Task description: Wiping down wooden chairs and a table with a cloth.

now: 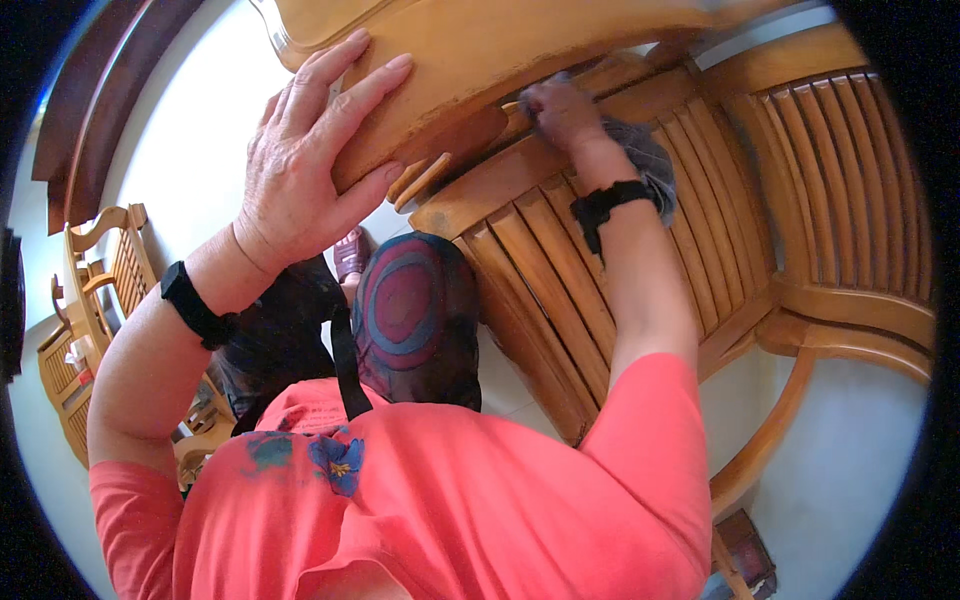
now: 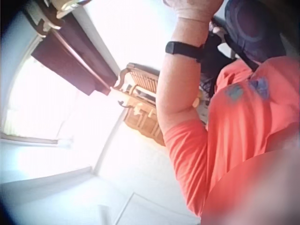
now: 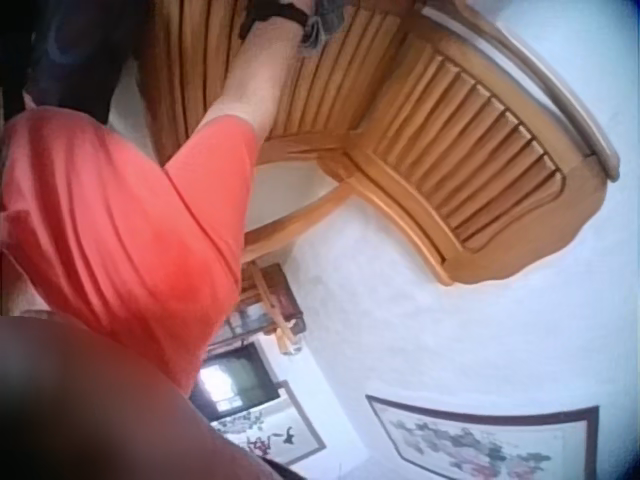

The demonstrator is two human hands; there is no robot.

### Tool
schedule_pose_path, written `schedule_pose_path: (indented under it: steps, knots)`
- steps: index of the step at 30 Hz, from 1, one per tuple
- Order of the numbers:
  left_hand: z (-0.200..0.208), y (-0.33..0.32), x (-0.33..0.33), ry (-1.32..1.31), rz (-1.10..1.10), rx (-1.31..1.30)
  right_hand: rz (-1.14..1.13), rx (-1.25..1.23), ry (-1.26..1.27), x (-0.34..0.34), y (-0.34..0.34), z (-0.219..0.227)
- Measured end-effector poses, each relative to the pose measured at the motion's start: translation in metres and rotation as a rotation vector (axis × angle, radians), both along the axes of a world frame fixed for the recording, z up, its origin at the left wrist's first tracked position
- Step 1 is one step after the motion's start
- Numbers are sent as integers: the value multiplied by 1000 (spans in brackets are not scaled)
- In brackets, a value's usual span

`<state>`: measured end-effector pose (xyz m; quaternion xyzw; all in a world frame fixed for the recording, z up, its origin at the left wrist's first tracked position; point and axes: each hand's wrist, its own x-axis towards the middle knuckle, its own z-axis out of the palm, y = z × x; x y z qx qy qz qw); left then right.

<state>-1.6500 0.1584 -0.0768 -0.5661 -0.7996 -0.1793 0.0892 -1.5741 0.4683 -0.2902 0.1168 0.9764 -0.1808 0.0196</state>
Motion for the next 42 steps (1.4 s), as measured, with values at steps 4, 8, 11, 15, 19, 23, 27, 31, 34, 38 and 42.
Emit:
schedule_pose_path:
  steps: [4,8,11,15,19,23,27,31,34,38,42]
  knots:
    - [0,-2,1,-4,-16,11,69,-76,86,1,12,0]
    - [0,3,0,-2,-23,26,-116,57,28,1,71,-13]
    - [2,1,2,9,-36,40,-21,57,20,-3,35,-9]
    - [5,3,5,18,-42,36,45,10,195,7,-28,2]
    - [3,1,2,-4,-55,60,-158,-16,105,15,45,-16]
    - [5,1,4,-6,-37,64,-235,278,227,22,16,-28]
    - [14,-1,4,-40,-41,12,-138,77,78,25,-63,7]
    - [6,-1,1,-11,-53,72,-114,275,56,38,-13,-1]
    - [7,1,2,15,-99,86,-203,281,102,38,3,-13]
    - [10,-2,0,-45,-91,85,-106,167,196,40,-60,-7]
    - [9,-1,2,-5,-93,95,-124,214,225,43,-21,-16]
